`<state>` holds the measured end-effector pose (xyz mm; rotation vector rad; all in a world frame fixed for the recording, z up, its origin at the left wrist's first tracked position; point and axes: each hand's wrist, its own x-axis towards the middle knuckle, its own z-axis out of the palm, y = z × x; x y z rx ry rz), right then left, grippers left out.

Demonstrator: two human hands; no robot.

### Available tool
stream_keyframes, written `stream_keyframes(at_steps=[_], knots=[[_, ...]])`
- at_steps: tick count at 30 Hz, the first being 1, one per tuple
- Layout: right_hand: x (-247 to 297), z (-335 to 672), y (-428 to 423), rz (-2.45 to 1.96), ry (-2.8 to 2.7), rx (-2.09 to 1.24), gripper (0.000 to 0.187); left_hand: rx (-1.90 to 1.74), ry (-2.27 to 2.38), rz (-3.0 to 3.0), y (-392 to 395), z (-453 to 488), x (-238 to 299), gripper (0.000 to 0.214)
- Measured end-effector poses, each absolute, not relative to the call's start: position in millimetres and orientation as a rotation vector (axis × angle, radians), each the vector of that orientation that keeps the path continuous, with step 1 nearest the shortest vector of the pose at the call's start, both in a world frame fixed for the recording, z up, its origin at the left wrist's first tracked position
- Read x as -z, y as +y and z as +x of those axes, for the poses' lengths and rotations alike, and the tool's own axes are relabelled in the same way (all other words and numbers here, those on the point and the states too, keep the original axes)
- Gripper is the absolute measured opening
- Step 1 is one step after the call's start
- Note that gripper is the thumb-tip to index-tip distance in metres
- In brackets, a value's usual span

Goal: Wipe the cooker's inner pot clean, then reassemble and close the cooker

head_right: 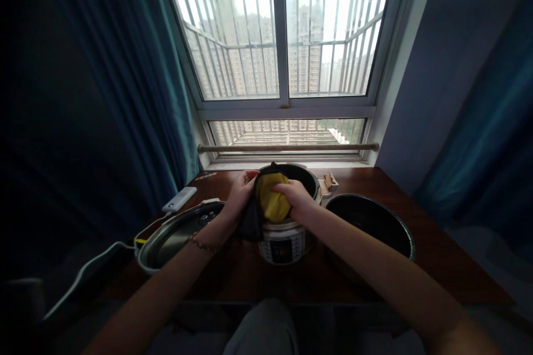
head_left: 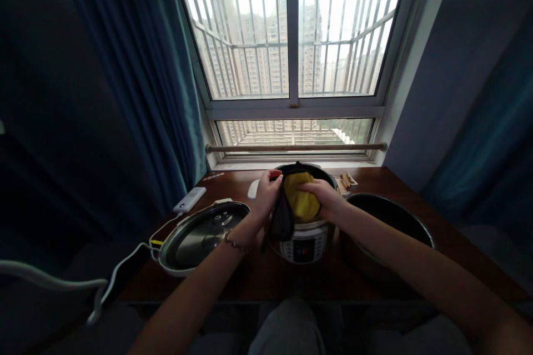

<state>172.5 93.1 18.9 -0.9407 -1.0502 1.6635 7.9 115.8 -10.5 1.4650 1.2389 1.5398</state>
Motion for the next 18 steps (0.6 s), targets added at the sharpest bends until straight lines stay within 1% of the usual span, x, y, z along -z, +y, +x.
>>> stream_keyframes(at_steps=[1,3,5,6,7,10,11,14,15,16,18], knots=[[-21,184,102,-0.994,-1.030,-1.525,0.020,-1.530,1.248,1.519,117,10,12,0.025],[-24,208,118,-1.050,-1.079,-1.118,0.016,-1.508,1.295,1.726,113,5,18,0.019],[-24,226,124,-1.079,-1.308,-0.714,0.018,-1.449,1.369,1.994,106,-4,28,0.017],[-22,230,122,-1.091,-1.492,-0.585,0.020,-1.403,1.402,2.113,102,-8,34,0.018],[-18,230,118,-1.105,-1.725,-0.525,0.021,-1.367,1.428,2.194,99,-12,40,0.020],[-2,215,97,-1.143,-2.443,-0.550,0.025,-1.365,1.441,2.256,91,-16,51,0.023],[2,210,93,-1.159,-2.603,-0.523,0.029,-1.384,1.435,2.260,89,-16,52,0.023],[2,207,101,-1.288,-2.875,-0.400,0.051,-1.412,1.405,2.262,80,-19,50,0.023],[0,212,111,-1.368,-2.916,-0.369,0.053,-1.404,1.392,2.266,77,-21,47,0.023],[-3,218,124,-1.457,-2.933,-0.338,0.050,-1.394,1.382,2.272,74,-24,45,0.023],[-9,230,153,-1.600,-2.884,-0.233,0.031,-1.365,1.376,2.289,70,-32,40,0.023]])
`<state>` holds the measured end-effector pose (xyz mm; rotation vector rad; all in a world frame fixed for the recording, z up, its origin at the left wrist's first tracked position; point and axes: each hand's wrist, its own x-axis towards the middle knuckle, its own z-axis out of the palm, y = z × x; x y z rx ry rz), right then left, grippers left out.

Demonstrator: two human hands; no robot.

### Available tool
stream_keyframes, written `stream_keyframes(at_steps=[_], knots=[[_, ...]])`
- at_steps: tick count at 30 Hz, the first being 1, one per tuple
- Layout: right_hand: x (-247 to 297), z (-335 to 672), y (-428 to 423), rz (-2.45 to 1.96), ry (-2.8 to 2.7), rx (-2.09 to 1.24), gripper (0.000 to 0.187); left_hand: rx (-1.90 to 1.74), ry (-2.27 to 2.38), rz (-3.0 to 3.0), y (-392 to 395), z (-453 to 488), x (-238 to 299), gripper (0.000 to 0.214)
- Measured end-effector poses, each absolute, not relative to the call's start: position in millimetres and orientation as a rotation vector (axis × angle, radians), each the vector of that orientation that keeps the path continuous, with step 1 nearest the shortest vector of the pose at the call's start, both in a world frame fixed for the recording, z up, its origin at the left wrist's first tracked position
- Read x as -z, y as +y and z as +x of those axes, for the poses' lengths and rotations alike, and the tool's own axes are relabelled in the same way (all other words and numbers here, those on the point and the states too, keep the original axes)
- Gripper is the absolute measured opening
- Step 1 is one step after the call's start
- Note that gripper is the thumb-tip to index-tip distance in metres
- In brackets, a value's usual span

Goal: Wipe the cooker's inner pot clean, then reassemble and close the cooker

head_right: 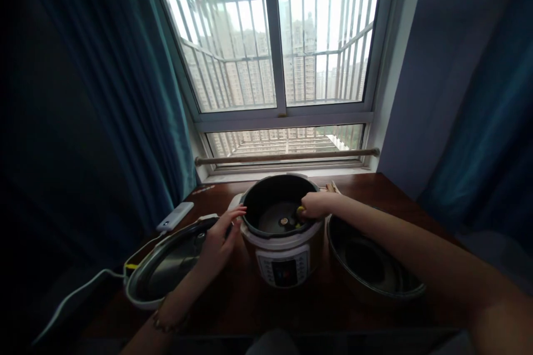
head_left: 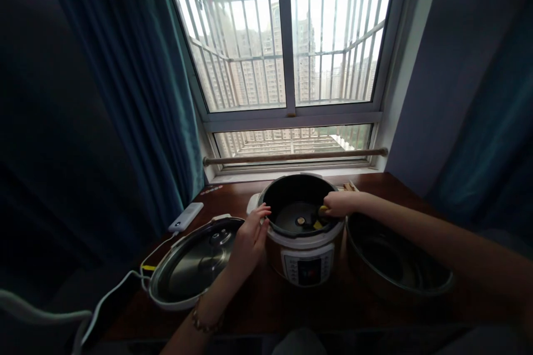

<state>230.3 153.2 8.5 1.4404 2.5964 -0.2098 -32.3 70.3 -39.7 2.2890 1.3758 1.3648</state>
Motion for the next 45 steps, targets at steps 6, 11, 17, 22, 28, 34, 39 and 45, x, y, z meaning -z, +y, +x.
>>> stream_keyframes(at_steps=[6,11,17,22,28,34,39,45], knots=[[-14,221,221,1.693,2.783,0.076,0.026,-1.360,1.431,2.338,73,-47,28,0.021],[-7,156,234,2.053,2.726,0.223,0.041,-1.381,1.604,2.380,97,-44,21,0.025],[19,75,192,1.833,2.836,0.660,0.040,-1.271,1.699,2.399,167,-49,-9,0.040],[22,97,139,1.471,2.931,0.832,0.044,-0.554,1.279,2.545,175,-39,-13,0.027],[3,171,83,1.189,2.975,0.404,0.063,-0.319,1.146,2.568,104,-8,5,0.038],[-11,214,-7,1.520,3.156,0.173,0.066,-0.222,1.048,2.749,116,-14,3,0.026],[-3,257,-81,1.662,3.003,1.082,0.054,-0.577,1.438,2.750,161,-42,-7,0.016],[64,282,-126,2.163,2.543,1.564,0.042,-1.006,2.047,2.500,132,-42,4,0.020]])
